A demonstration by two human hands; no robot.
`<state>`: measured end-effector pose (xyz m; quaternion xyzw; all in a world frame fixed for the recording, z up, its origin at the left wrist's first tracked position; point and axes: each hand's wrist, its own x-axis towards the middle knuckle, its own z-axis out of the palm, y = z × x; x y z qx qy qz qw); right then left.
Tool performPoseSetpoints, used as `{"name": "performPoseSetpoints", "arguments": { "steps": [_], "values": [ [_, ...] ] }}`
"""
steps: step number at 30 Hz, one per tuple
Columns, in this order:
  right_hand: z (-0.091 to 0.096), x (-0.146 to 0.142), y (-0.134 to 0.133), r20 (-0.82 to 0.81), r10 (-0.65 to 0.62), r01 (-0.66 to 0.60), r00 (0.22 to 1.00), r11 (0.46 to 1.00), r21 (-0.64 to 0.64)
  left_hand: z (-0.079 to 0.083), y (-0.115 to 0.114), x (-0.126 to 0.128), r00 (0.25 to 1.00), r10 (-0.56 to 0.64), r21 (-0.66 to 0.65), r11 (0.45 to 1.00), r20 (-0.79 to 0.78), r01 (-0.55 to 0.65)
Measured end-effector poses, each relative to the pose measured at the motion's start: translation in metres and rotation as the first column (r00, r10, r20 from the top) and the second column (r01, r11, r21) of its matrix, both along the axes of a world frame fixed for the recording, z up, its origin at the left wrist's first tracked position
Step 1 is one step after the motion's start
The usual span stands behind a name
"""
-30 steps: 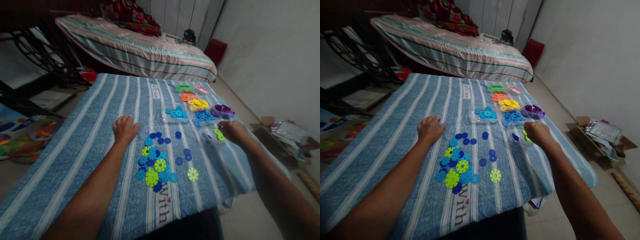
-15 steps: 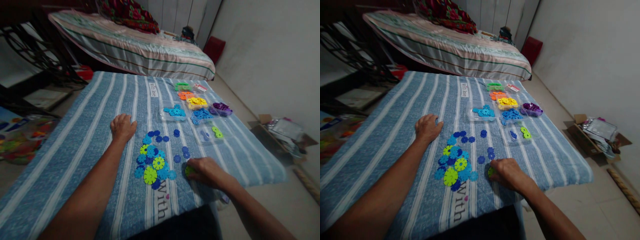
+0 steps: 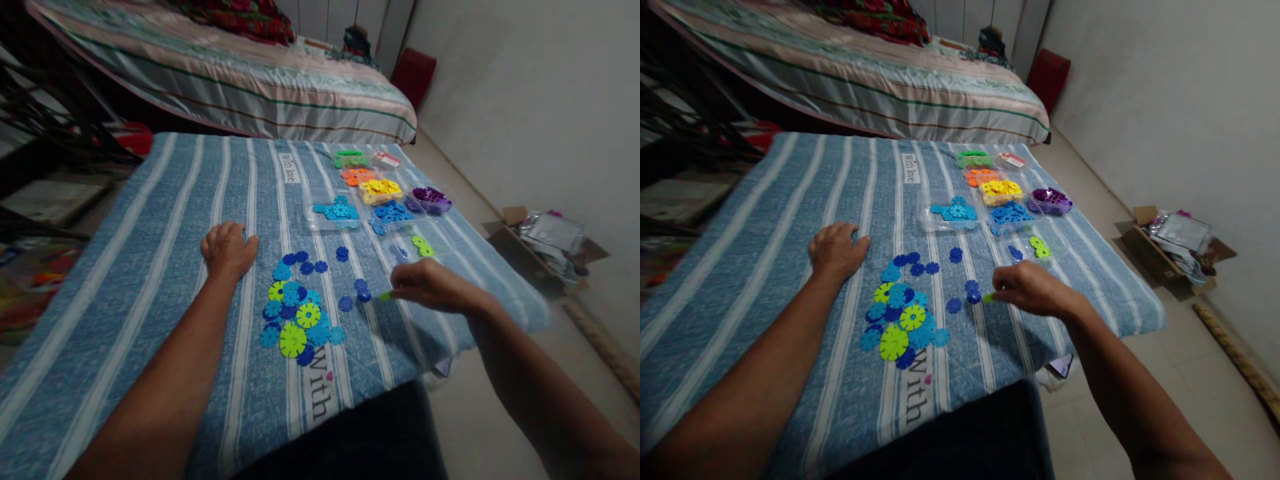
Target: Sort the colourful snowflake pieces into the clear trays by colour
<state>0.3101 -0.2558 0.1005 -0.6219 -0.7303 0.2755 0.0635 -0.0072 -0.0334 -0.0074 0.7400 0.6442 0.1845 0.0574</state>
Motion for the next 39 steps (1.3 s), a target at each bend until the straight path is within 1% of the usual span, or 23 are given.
{"name": "performPoseSetpoints", "arguments": {
  "steps": [1, 2, 4, 5, 7, 9, 11, 13, 15, 17, 20, 23, 24, 25, 26, 27, 28, 30, 31, 32, 34, 36, 39],
  "values": [
    [0.006, 0.013, 0.004, 0.024, -0.060, 0.058, 0.998, 0.995, 0.079, 0.001, -0.001, 0.000, 1.000, -0.009, -0.004, 1.000, -0.009, 0.009],
    [0.011, 0.027, 0.009, 0.066, -0.139, 0.127, 0.988, 0.978, 0.163, 0.003, -0.001, 0.001, 1.000, -0.015, -0.010, 1.000, -0.020, 0.015],
    [0.018, 0.055, 0.021, 0.175, -0.316, 0.255, 0.932, 0.919, 0.301, 0.004, -0.002, 0.002, 0.999, -0.018, -0.026, 1.000, -0.040, 0.017],
    [0.019, 0.069, 0.027, 0.229, -0.377, 0.290, 0.897, 0.896, 0.336, 0.005, -0.002, 0.002, 0.999, -0.015, -0.032, 0.999, -0.048, 0.014],
    [0.018, 0.090, 0.042, 0.353, -0.429, 0.312, 0.832, 0.886, 0.343, 0.005, -0.001, 0.002, 0.998, -0.003, -0.037, 0.999, -0.056, 0.001],
    [0.014, 0.104, 0.056, 0.496, -0.412, 0.299, 0.765, 0.908, 0.294, 0.003, 0.000, 0.002, 0.999, -0.002, -0.027, 1.000, -0.053, 0.001],
    [0.009, 0.108, 0.068, 0.619, -0.337, 0.281, 0.709, 0.941, 0.190, 0.001, 0.002, 0.001, 0.999, -0.006, -0.018, 1.000, -0.039, 0.005],
    [0.003, 0.107, 0.078, 0.675, -0.231, 0.288, 0.700, 0.957, 0.028, 0.000, 0.002, 0.001, 1.000, -0.008, -0.011, 1.000, -0.016, 0.008],
    [-0.002, 0.104, 0.086, 0.689, -0.150, 0.311, 0.709, 0.944, -0.115, 0.000, 0.001, 0.001, 1.000, -0.002, -0.012, 1.000, -0.002, 0.002],
    [-0.005, 0.101, 0.091, 0.707, -0.121, 0.332, 0.696, 0.928, -0.168, 0.000, 0.000, 0.001, 1.000, 0.004, -0.015, 1.000, 0.003, -0.004],
    [-0.006, 0.097, 0.096, 0.756, -0.142, 0.334, 0.639, 0.937, -0.105, 0.001, -0.001, 0.002, 1.000, -0.001, -0.014, 1.000, 0.023, 0.001],
    [-0.002, 0.086, 0.093, 0.783, -0.234, 0.307, 0.577, 0.950, 0.057, 0.001, -0.001, 0.001, 1.000, -0.004, -0.014, 1.000, 0.017, 0.004],
    [0.000, 0.080, 0.090, 0.775, -0.272, 0.295, 0.570, 0.949, 0.116, 0.000, -0.001, 0.001, 1.000, -0.002, -0.012, 1.000, 0.010, 0.002],
    [0.003, 0.072, 0.085, 0.757, -0.304, 0.277, 0.578, 0.946, 0.169, 0.000, -0.001, 0.001, 1.000, 0.001, -0.008, 1.000, 0.006, -0.001],
    [0.005, 0.062, 0.079, 0.725, -0.323, 0.254, 0.609, 0.945, 0.208, 0.000, -0.001, 0.001, 1.000, 0.005, -0.005, 1.000, 0.005, -0.005],
    [0.008, 0.051, 0.072, 0.678, -0.318, 0.223, 0.663, 0.948, 0.227, 0.000, -0.002, 0.001, 1.000, 0.008, -0.002, 1.000, 0.007, -0.008],
    [0.010, 0.040, 0.065, 0.614, -0.293, 0.182, 0.732, 0.954, 0.238, -0.001, -0.002, 0.001, 1.000, 0.012, 0.001, 1.000, 0.008, -0.012],
    [0.010, 0.015, 0.050, 0.435, -0.196, 0.100, 0.879, 0.967, 0.234, -0.001, -0.003, 0.002, 1.000, 0.019, 0.004, 1.000, 0.004, -0.019],
    [0.009, 0.002, 0.043, 0.345, -0.146, 0.069, 0.927, 0.972, 0.226, -0.001, -0.004, 0.002, 1.000, 0.023, 0.004, 1.000, -0.001, -0.023],
    [0.006, -0.010, 0.037, 0.269, -0.102, 0.044, 0.958, 0.976, 0.215, -0.002, -0.004, 0.002, 1.000, 0.026, 0.004, 1.000, -0.007, -0.026],
    [-0.003, -0.036, 0.028, 0.169, -0.035, 0.004, 0.985, 0.984, 0.179, -0.002, -0.005, 0.001, 0.999, 0.029, 0.005, 1.000, -0.012, -0.029],
    [-0.015, -0.060, 0.023, 0.119, 0.017, -0.032, 0.993, 0.992, 0.125, -0.003, -0.005, 0.001, 1.000, 0.025, 0.009, 1.000, -0.006, -0.025],
    [-0.032, -0.094, 0.021, 0.143, 0.056, -0.064, 0.988, 0.997, 0.053, -0.003, -0.006, 0.001, 1.000, 0.019, 0.010, 1.000, 0.000, -0.019]
  ]
}}
